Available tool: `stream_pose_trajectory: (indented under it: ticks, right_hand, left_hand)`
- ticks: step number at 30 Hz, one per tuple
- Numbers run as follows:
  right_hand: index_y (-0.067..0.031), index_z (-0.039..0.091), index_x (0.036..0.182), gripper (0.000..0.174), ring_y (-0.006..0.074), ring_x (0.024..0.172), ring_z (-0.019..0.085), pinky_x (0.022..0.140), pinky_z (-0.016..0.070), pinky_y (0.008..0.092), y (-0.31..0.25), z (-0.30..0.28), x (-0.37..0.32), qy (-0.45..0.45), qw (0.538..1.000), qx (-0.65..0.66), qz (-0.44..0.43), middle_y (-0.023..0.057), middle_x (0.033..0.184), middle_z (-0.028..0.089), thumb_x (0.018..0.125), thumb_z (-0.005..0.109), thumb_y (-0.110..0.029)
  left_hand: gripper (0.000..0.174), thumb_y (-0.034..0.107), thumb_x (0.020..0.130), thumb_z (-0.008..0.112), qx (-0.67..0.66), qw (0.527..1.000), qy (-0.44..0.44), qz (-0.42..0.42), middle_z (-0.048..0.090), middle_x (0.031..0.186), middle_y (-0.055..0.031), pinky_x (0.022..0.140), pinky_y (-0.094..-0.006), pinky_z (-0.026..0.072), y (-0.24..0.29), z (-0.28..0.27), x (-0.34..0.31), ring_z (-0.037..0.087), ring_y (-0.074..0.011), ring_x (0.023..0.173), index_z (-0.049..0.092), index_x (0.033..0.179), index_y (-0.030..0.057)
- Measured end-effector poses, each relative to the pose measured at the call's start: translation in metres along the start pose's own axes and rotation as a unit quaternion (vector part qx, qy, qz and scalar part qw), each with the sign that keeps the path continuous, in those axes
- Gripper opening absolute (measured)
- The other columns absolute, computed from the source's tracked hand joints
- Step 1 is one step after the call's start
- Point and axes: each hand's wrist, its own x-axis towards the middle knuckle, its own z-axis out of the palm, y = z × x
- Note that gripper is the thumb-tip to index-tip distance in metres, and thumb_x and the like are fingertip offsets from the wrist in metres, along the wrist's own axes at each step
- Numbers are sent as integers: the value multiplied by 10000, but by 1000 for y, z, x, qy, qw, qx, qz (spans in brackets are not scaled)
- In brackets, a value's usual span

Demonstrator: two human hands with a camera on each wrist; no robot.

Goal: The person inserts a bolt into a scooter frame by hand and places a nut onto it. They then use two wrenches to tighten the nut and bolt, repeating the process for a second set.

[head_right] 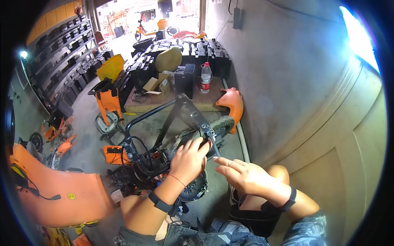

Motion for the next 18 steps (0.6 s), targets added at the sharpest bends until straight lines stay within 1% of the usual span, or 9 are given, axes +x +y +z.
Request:
stream_pose_trajectory:
  ticks: [1,3,4,7,8,11,13,15,18]
  right_hand:
    - [6,627,1207,392,260,865,701,757,602,380,5,2,-9,-1,1000,-1,2,185,1373,628,816,653,20]
    - [-8,630,1190,399,267,899,718,776,603,363,15,11,-22,86,979,154,104,178,1357,642,815,622,129]
    - [-20,629,1182,385,262,909,730,788,599,342,17,14,-26,109,967,176,148,186,1330,654,851,574,168]
    - [-6,628,1252,371,190,902,719,829,581,319,42,23,-35,163,902,292,273,160,1268,677,927,503,122]
    - [27,614,1287,350,155,914,697,845,576,316,47,25,-30,178,848,369,335,120,1182,686,979,455,75]
    - [50,611,1274,317,149,878,675,798,581,314,80,27,-19,172,811,418,371,105,1065,686,1003,448,28]
    - [60,621,1237,285,146,759,656,707,576,307,95,13,3,90,843,336,411,96,988,697,1002,469,8]
    - [55,640,1204,267,144,707,640,687,569,308,106,3,31,67,842,326,424,97,981,701,1013,478,-38]
    - [35,671,1215,309,140,772,649,718,543,312,138,6,73,50,870,265,414,81,1037,729,1004,529,-141]
  left_hand:
    - [450,143,879,627,-2,1000,0,1,640,1170,-113,855,-410,537,2,-2,2,644,-283,1050,624,1328,118]
    - [389,122,863,631,-90,994,7,-66,662,1176,-126,909,-434,548,4,-4,4,662,-320,1053,673,1249,118]
    - [404,116,872,617,-100,992,8,-80,667,1168,-131,909,-447,550,4,-5,6,669,-334,1026,642,1275,105]
    - [450,112,878,607,-72,990,52,-108,669,1161,-124,915,-445,547,6,0,8,669,-332,1035,602,1328,106]
    - [527,120,879,608,-54,992,41,-103,667,1151,-113,911,-442,547,6,1,9,665,-321,1030,557,1404,122]
    - [576,138,880,615,-32,995,-9,-96,664,1134,-107,900,-436,547,8,-6,11,657,-312,1018,539,1450,141]
    - [614,156,879,623,-7,997,-2,-75,657,1122,-97,886,-437,547,5,1,9,648,-296,1018,515,1484,157]
    - [612,161,879,626,-24,996,-12,-79,654,1122,-95,883,-441,547,5,1,10,643,-295,1032,517,1482,155]
    - [612,165,875,632,-18,996,-13,-82,650,1105,-96,874,-440,548,5,1,9,640,-293,1030,523,1477,155]
